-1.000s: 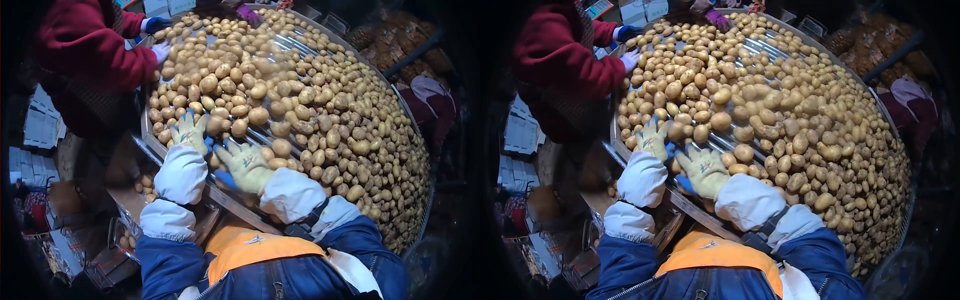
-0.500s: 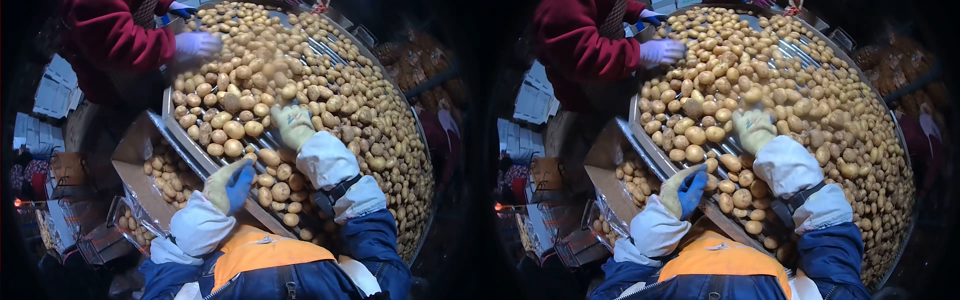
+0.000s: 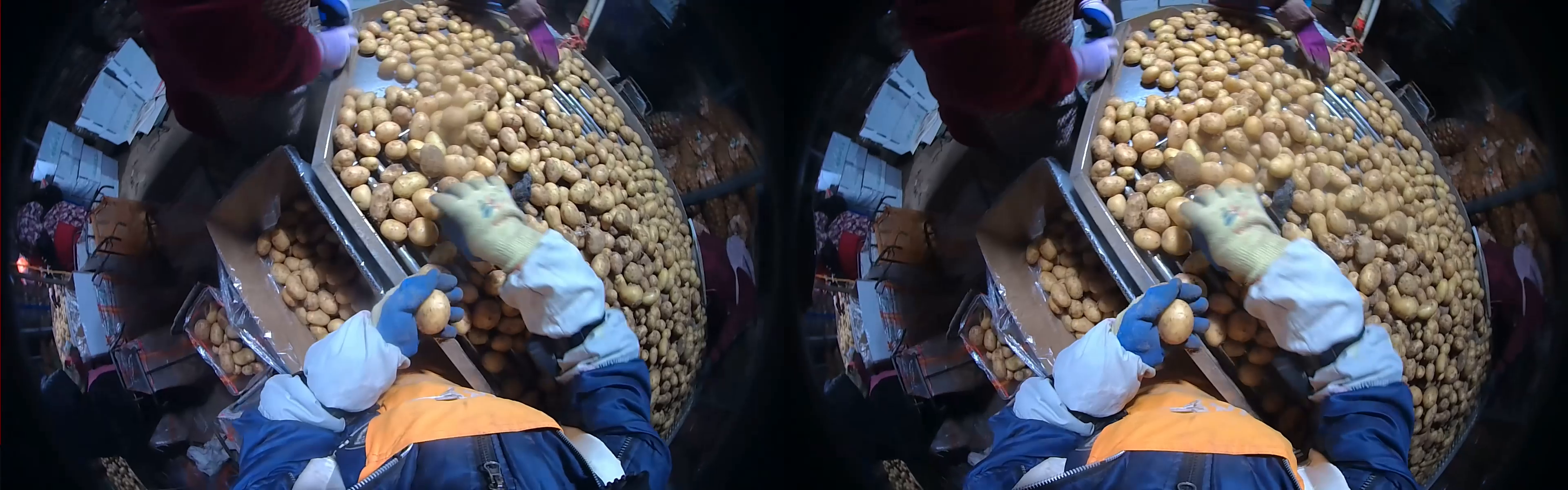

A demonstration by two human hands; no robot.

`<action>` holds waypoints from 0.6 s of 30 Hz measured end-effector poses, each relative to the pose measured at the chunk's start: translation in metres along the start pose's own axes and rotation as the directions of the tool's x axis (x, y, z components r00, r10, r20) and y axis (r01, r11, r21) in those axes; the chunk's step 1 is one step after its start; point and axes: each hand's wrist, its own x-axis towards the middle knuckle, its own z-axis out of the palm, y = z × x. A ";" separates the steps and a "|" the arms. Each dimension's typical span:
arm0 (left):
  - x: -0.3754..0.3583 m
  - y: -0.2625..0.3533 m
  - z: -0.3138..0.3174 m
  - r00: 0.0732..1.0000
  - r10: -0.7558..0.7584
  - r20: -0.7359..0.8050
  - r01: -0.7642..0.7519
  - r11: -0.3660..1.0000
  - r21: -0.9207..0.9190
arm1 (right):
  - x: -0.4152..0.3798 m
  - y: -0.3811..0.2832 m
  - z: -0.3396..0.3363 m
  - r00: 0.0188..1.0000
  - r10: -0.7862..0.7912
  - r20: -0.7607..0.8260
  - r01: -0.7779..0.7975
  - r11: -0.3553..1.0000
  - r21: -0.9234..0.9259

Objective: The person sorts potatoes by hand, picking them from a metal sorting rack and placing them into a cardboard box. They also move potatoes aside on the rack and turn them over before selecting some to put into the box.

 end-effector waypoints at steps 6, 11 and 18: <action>-0.019 0.002 -0.021 0.998 0.057 0.042 -0.057 0.998 0.004 | 0.051 0.000 0.035 0.987 0.080 0.137 -0.054 0.982 -0.182; -0.027 0.007 -0.029 0.996 0.088 -0.016 -0.088 0.995 -0.037 | 0.008 0.006 0.013 0.963 0.268 -0.012 -0.236 0.865 0.443; 0.002 0.011 -0.025 0.706 0.456 0.541 -0.515 0.856 -0.048 | -0.053 -0.087 -0.027 1.000 -0.028 0.000 0.023 0.808 0.589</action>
